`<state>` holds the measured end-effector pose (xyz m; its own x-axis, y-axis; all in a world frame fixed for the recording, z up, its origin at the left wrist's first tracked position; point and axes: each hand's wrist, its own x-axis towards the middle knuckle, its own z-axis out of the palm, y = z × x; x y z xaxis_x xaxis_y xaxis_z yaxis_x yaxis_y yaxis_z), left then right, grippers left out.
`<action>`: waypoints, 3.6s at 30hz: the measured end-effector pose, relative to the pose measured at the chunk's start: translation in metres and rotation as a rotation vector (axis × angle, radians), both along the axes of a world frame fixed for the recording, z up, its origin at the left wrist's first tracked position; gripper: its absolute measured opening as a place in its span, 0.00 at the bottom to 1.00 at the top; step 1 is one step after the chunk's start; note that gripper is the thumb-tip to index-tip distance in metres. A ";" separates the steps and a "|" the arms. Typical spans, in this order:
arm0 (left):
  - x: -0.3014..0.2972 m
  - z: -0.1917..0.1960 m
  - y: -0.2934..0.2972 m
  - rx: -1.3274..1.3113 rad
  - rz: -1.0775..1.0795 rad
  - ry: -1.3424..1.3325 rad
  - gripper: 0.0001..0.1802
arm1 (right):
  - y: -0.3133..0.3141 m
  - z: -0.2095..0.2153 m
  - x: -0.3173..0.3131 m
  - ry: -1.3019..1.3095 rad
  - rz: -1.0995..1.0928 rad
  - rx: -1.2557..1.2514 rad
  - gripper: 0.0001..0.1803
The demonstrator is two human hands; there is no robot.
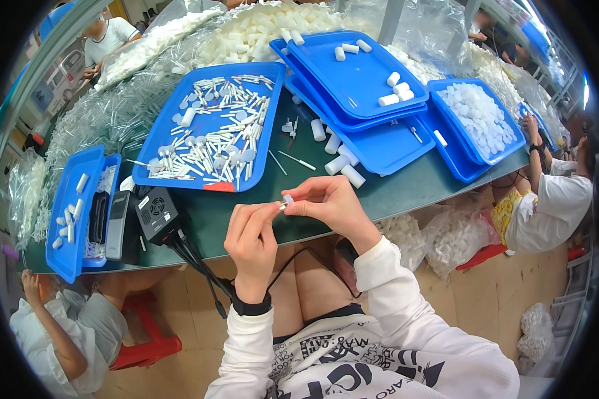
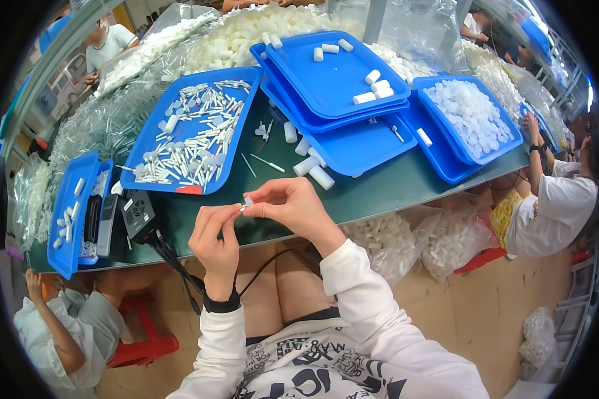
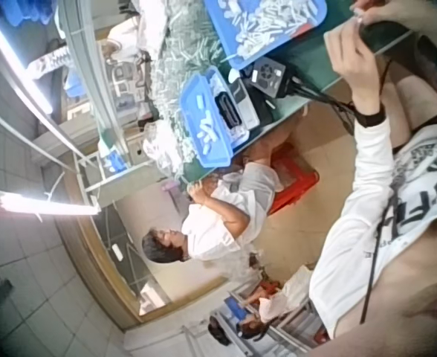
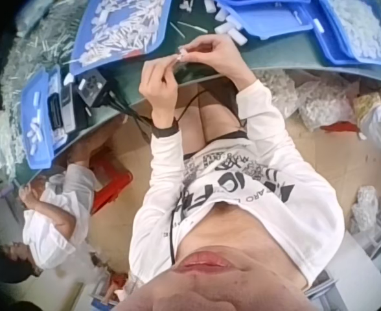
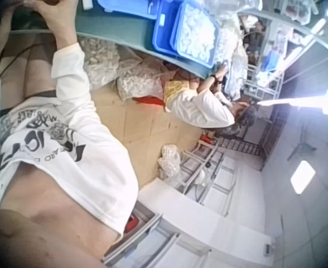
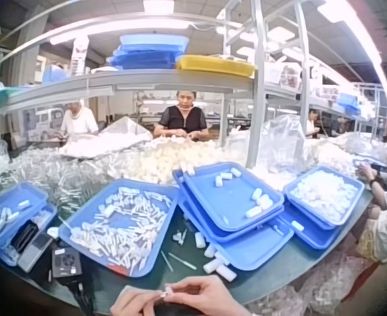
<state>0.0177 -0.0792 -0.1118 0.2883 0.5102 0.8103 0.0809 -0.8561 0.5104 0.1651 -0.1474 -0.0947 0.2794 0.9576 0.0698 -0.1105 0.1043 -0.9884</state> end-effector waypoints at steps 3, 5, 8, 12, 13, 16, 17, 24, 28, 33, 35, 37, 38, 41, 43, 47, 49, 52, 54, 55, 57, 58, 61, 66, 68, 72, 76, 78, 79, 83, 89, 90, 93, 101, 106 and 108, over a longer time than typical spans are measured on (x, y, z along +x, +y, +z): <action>-0.004 0.000 0.003 -0.174 -0.074 0.015 0.11 | 0.001 -0.002 0.002 0.020 0.018 -0.001 0.11; -0.004 0.003 0.002 -0.306 -0.138 0.027 0.10 | -0.001 -0.005 0.003 0.056 -0.002 0.026 0.12; 0.000 0.011 0.000 -0.362 -0.197 -0.007 0.10 | 0.001 -0.004 0.000 0.116 -0.035 0.078 0.13; -0.002 0.001 0.002 -0.275 -0.109 0.015 0.10 | -0.001 -0.001 0.001 0.121 0.001 0.063 0.14; -0.002 0.000 0.002 -0.244 -0.095 0.008 0.10 | -0.002 0.001 0.000 0.125 0.024 0.058 0.14; -0.002 0.002 0.002 -0.173 -0.070 0.007 0.10 | -0.004 0.003 0.000 0.114 0.036 0.065 0.15; -0.002 0.005 0.000 -0.164 -0.071 0.020 0.09 | -0.004 0.002 0.001 0.112 0.032 0.075 0.15; -0.002 0.001 0.000 -0.153 -0.081 0.015 0.07 | -0.005 0.000 0.001 0.107 0.031 0.073 0.13; 0.000 0.001 -0.002 -0.148 -0.024 0.020 0.06 | -0.004 -0.001 0.000 0.105 -0.003 0.060 0.11; 0.002 0.000 -0.002 -0.068 -0.004 0.013 0.06 | -0.004 -0.001 0.000 0.094 0.004 0.040 0.11; 0.004 0.000 -0.002 -0.059 -0.016 0.001 0.07 | -0.004 -0.001 0.000 0.084 0.001 0.036 0.10; 0.005 -0.001 -0.002 -0.055 -0.028 0.000 0.08 | -0.004 -0.002 0.000 0.070 -0.004 0.037 0.10; 0.004 -0.002 -0.001 -0.055 -0.033 0.004 0.10 | -0.004 -0.002 -0.001 0.079 -0.004 0.044 0.10; 0.004 -0.001 -0.002 -0.081 -0.028 0.009 0.10 | -0.004 -0.002 -0.002 0.087 -0.007 0.052 0.11; 0.003 0.002 -0.002 -0.109 -0.035 0.010 0.10 | -0.004 -0.001 -0.002 0.066 -0.011 0.049 0.11; 0.004 0.003 -0.003 -0.197 -0.091 0.010 0.12 | -0.003 0.001 -0.003 -0.030 -0.065 0.079 0.13; 0.005 0.008 -0.004 -0.285 -0.152 0.014 0.14 | -0.009 0.016 0.001 -0.129 -0.127 0.055 0.14; 0.006 0.010 -0.004 -0.444 -0.168 -0.007 0.16 | -0.011 0.063 0.010 -0.366 -0.234 0.007 0.16; 0.007 0.006 -0.003 -0.468 -0.128 -0.003 0.17 | 0.005 0.090 0.008 -0.449 -0.177 0.016 0.15; 0.007 0.007 -0.003 -0.484 -0.112 0.009 0.16 | 0.018 0.099 0.006 -0.489 -0.154 0.022 0.15; 0.005 0.008 -0.004 -0.486 -0.074 0.038 0.13 | 0.054 0.096 0.000 -0.507 -0.030 -0.008 0.18; 0.005 0.008 -0.005 -0.475 -0.077 0.049 0.12 | 0.072 0.091 -0.005 -0.506 -0.004 -0.002 0.20; 0.006 0.005 -0.004 -0.423 -0.055 0.088 0.09 | 0.113 0.086 -0.020 -0.526 0.113 -0.150 0.22; 0.013 0.003 -0.004 -0.340 -0.019 0.098 0.09 | 0.194 0.052 0.028 -1.046 -0.325 -0.056 0.19; 0.016 0.005 -0.006 -0.302 -0.029 0.119 0.09 | 0.211 0.042 0.054 -1.058 -0.501 -0.175 0.15; 0.010 0.000 -0.005 -0.276 -0.020 0.146 0.09 | 0.220 0.032 0.048 -1.202 -0.454 -0.307 0.13; 0.009 0.000 -0.003 -0.272 -0.012 0.129 0.08 | 0.212 0.049 0.035 -1.186 -0.518 -0.340 0.10; 0.012 0.001 -0.003 -0.288 -0.028 0.121 0.08 | 0.205 0.056 0.044 -1.118 -0.567 -0.268 0.08; 0.014 0.002 -0.005 -0.305 -0.044 0.114 0.08 | 0.199 0.058 0.050 -1.095 -0.604 -0.224 0.08; 0.010 0.004 -0.005 -0.402 -0.038 0.098 0.12 | 0.145 0.088 0.030 -1.130 -0.604 -0.133 0.09; 0.006 0.010 -0.007 -0.390 -0.102 -0.055 0.38 | 0.005 0.092 -0.013 -0.996 -0.306 -0.151 0.10; 0.007 0.013 -0.007 -0.331 -0.093 -0.058 0.40 | -0.009 0.090 -0.015 -0.966 -0.256 -0.221 0.11; 0.005 0.013 -0.001 -0.180 -0.164 0.088 0.29 | -0.023 0.064 -0.016 -0.832 -0.221 -0.229 0.11; 0.000 0.005 -0.006 -0.425 -0.212 0.182 0.07 | -0.027 0.030 -0.002 -0.578 -0.543 0.050 0.17; 0.004 0.014 -0.010 -0.526 -0.206 0.250 0.10 | -0.068 0.005 0.049 -0.839 -1.265 -0.039 0.10; 0.004 0.012 -0.008 -0.543 -0.245 0.216 0.11 | -0.075 -0.006 0.057 -0.990 -1.247 -0.148 0.08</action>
<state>0.0220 -0.0874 -0.1000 0.5768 0.7310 0.3645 0.0656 -0.4863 0.8713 0.2221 -0.2221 -0.1004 0.7594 0.1901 0.6223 0.6280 -0.4644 -0.6245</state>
